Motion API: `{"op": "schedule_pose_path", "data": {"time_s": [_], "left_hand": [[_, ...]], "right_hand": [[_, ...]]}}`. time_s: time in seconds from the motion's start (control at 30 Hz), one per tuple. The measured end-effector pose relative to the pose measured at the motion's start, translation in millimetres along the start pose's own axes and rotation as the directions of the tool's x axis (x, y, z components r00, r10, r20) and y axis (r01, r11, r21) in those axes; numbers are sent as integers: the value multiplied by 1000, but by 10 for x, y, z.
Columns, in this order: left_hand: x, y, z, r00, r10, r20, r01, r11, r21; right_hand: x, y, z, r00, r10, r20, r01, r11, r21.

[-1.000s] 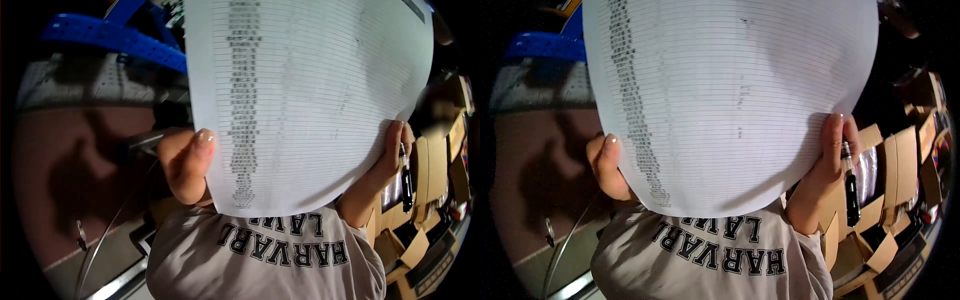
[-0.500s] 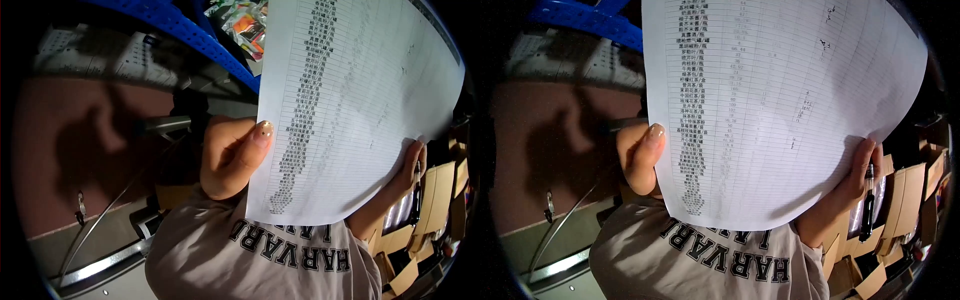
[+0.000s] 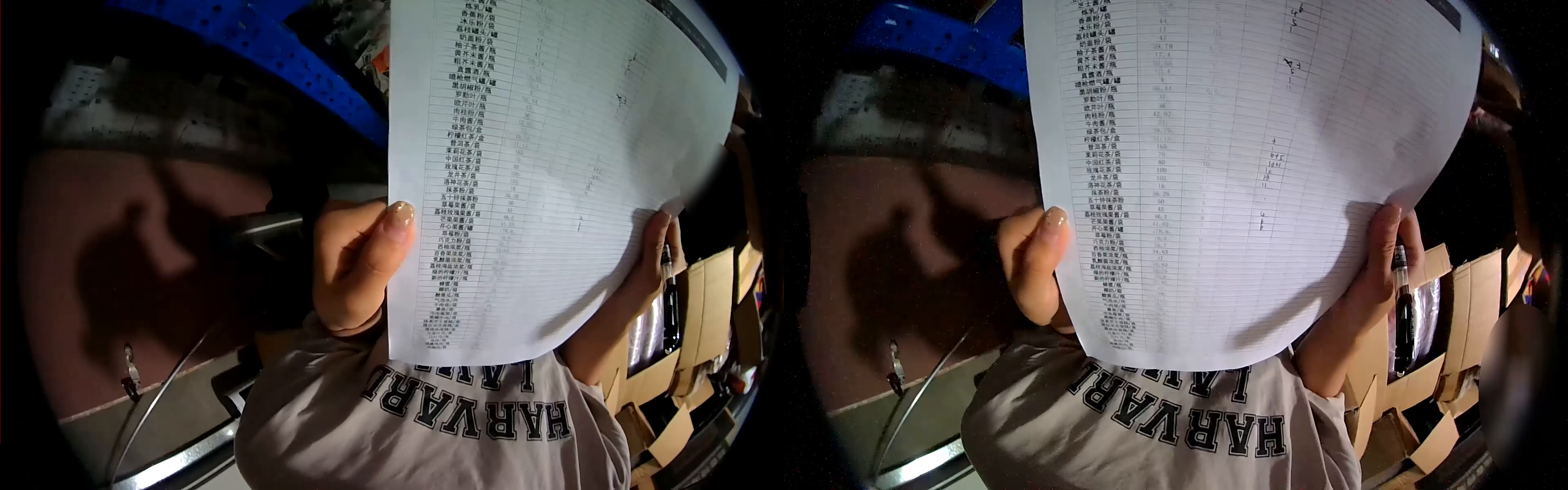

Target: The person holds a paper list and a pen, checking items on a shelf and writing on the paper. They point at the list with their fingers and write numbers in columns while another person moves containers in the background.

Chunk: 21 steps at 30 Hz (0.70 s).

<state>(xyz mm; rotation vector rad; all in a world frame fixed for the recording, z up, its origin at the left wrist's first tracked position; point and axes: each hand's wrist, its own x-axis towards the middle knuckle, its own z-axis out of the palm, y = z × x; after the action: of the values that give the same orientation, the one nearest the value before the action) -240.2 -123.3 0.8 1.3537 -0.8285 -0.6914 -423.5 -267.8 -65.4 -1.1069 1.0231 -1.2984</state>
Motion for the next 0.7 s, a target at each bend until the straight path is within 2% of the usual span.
{"op": "schedule_pose_path", "data": {"time_s": [0.1,0.13,0.17,0.2,0.33,0.43,0.47,0.5,0.53,0.57,0.6,0.63,0.67,0.7], "left_hand": [[-54,-56,-46,999,-47,-18,47,999,-20],[-62,-67,-49,1000,-11,-19,10,1000,-15],[-71,-77,-52,999,26,-21,-26,1000,-11],[-48,-108,-56,994,103,-29,-103,995,2],[-48,-188,-127,986,164,-27,-162,985,50],[-69,-276,-117,994,103,-46,-101,994,30],[-49,-310,-140,997,63,-52,-61,997,36],[7,-295,-169,998,38,-52,-36,998,46],[93,-230,-150,980,157,-121,-136,977,164],[161,-259,-179,935,298,-194,-245,935,256],[195,-169,-244,860,483,-165,-407,844,350],[176,-83,-338,752,646,-133,-543,721,430],[140,-5,-428,631,769,-102,-638,589,496],[146,102,-459,571,817,-79,-702,536,468]], "right_hand": [[58,94,46,999,-11,35,9,999,48],[87,128,37,998,-4,59,1,999,47],[64,84,109,999,42,-31,-44,998,-53],[79,109,126,999,47,10,-46,997,-57],[59,141,274,990,121,67,-118,992,-44],[32,208,236,997,28,66,-25,999,-40],[79,412,59,998,-52,17,54,986,-157],[34,373,134,992,-123,28,126,984,-128],[81,497,-8,966,-225,124,241,961,-134],[38,610,-100,979,-168,119,187,968,-169],[-52,567,-63,985,-124,117,146,968,-204],[-108,551,-64,961,-177,211,223,951,-215],[-246,558,-4,984,-127,126,147,974,-170],[-355,481,115,984,-175,27,177,969,-175]]}}
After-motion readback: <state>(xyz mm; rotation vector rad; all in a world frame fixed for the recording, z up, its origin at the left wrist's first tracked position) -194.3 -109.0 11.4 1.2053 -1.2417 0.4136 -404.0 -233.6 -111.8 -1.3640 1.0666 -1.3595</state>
